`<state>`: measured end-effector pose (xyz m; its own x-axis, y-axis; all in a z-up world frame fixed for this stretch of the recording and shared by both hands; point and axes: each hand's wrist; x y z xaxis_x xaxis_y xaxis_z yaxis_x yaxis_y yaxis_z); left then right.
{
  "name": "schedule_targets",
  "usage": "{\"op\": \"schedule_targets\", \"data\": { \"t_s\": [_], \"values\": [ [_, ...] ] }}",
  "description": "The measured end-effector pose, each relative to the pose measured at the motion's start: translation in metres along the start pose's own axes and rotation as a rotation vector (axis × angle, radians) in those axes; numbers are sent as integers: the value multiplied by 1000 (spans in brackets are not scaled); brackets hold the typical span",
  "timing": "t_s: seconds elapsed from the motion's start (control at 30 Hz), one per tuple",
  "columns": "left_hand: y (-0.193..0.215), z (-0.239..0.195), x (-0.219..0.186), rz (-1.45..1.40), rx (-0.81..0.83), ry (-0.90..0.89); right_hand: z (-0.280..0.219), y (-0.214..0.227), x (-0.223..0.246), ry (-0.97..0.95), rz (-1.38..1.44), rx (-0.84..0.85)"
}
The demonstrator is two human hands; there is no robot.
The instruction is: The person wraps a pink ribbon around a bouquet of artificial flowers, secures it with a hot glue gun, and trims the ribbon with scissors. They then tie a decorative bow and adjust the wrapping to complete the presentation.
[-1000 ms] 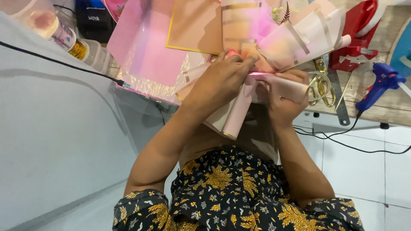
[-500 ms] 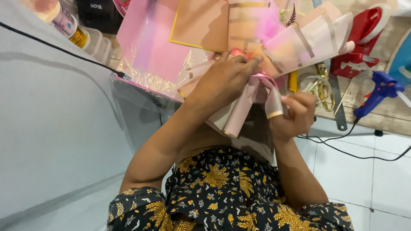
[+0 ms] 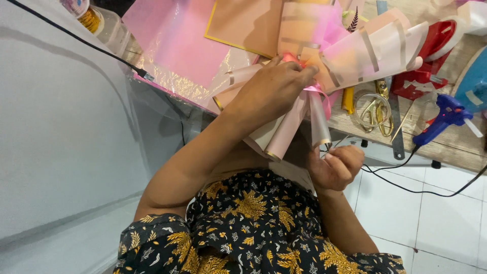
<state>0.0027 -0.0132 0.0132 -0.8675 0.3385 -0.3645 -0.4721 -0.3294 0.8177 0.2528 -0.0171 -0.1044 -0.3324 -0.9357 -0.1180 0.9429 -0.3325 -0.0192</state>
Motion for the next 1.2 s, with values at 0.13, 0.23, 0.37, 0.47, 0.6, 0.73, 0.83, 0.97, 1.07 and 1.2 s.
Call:
{"op": "schedule_targets", "data": {
  "t_s": [0.13,0.23,0.37,0.47,0.6,0.73,0.83,0.97,1.07,1.2],
  "values": [
    [-7,1,7,-12,20,-13,26,-8,2,-140,-2,-7],
    [-13,2,9,-19,33,-22,33,-8,-5,-189,36,32],
    [-5,4,6,21,4,-21,24,-6,6,7,-27,101],
    [4,2,1,-5,14,-9,13,-5,13,2,-16,124],
    [23,10,-14,-55,155,88,40,11,21,-143,33,278],
    [24,8,-11,-58,134,62,39,12,26,-105,111,286],
    [18,5,-7,-74,119,-74,34,12,33,-65,134,265],
    [38,-16,-22,99,82,-132,31,11,28,-94,154,213],
    [87,-47,-42,34,-39,-131,43,1,24,-376,133,16],
    [122,-98,-45,-148,-156,111,67,2,1,-994,197,90]
  ]
}}
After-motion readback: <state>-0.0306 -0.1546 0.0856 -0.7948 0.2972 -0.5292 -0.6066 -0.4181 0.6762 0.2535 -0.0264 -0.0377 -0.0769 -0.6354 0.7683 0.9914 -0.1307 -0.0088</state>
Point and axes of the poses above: each hand's wrist, its own z-axis towards the middle knuckle, its own y-axis out of the back of the hand, x = y × z, and after that the axes turned 7 degrees about y, right-handed
